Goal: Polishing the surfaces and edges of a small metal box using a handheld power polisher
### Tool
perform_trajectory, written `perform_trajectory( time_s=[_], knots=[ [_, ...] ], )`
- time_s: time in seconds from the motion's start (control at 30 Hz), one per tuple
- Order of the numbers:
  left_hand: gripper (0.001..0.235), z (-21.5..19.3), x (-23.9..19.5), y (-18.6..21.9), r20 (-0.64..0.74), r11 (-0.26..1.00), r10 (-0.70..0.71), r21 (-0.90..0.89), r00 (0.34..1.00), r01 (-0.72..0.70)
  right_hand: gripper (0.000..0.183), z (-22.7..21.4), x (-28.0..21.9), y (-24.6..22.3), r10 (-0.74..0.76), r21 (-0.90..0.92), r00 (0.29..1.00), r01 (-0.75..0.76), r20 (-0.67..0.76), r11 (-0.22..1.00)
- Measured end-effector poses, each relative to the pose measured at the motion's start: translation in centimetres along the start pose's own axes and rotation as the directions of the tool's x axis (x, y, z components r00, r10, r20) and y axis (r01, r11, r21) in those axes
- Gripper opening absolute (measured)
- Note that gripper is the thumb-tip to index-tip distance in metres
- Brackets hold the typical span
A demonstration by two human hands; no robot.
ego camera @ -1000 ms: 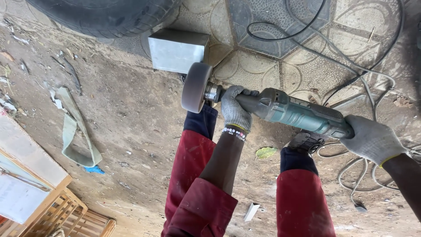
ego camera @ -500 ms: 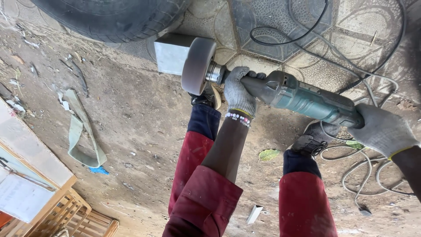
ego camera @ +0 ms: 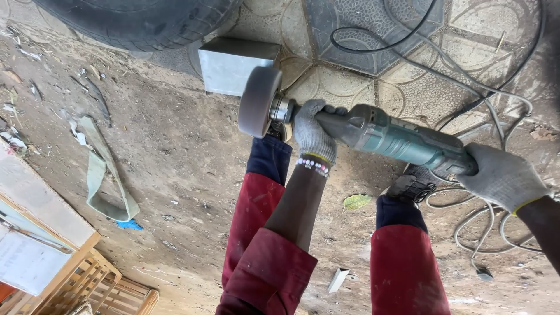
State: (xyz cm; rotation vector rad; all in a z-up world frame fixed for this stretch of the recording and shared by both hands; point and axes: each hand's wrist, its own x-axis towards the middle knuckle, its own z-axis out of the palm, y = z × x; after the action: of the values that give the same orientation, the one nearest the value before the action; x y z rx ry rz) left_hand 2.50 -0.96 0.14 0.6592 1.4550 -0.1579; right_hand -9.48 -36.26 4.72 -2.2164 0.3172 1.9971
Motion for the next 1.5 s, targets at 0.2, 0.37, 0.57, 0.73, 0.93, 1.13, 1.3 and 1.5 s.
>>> perform_trajectory(
  time_s=[0.2, 0.37, 0.57, 0.73, 0.93, 1.13, 1.3, 1.5],
  knots=[
    [0.015, 9.6, -3.0, 2.6, -0.112, 0.994, -0.063, 0.083, 0.992, 0.072, 0.043, -1.4, -0.6, -0.2, 0.072, 0.175, 0.995, -0.060, -0.062, 0.983],
    [0.017, 11.7, -6.5, 2.5, -0.070, 0.989, -0.129, 0.058, 0.989, 0.133, 0.022, 0.3, -4.1, 0.6, 0.072, 0.374, 0.989, -0.019, -0.129, 0.927],
    [0.020, 8.4, -13.2, 4.8, -0.170, 0.976, -0.104, 0.170, 0.980, 0.133, 0.025, -1.1, -10.0, -1.8, 0.153, 0.329, 0.981, -0.184, 0.119, 0.926],
    [0.019, 3.6, -15.2, 7.2, -0.305, 0.985, -0.099, 0.108, 0.947, 0.137, 0.103, 2.2, -8.0, 3.2, -0.020, 0.325, 0.888, -0.147, 0.459, 0.934],
    [0.024, -2.8, -14.6, 10.7, -0.300, 0.997, -0.045, -0.071, 0.953, 0.025, 0.069, -6.9, -7.6, -2.2, -0.068, 0.528, 0.995, 0.018, 0.075, 0.849],
    [0.023, -8.0, -12.1, 11.9, -0.278, 0.986, -0.005, -0.159, 0.961, -0.041, 0.065, -12.3, -5.9, -17.1, -0.162, 0.456, 0.983, 0.184, -0.087, 0.871],
    [0.010, -12.2, -9.7, 11.0, -0.046, 0.966, 0.116, -0.226, 0.992, -0.124, 0.100, -10.4, -0.6, -28.5, -0.268, 0.506, 0.885, 0.441, -0.380, 0.741],
    [0.047, -7.3, -10.3, 13.7, -0.226, 0.959, 0.017, -0.271, 0.974, -0.080, 0.152, -16.5, 0.3, -42.3, -0.356, 0.272, 0.869, 0.455, -0.344, 0.848]
  ],
)
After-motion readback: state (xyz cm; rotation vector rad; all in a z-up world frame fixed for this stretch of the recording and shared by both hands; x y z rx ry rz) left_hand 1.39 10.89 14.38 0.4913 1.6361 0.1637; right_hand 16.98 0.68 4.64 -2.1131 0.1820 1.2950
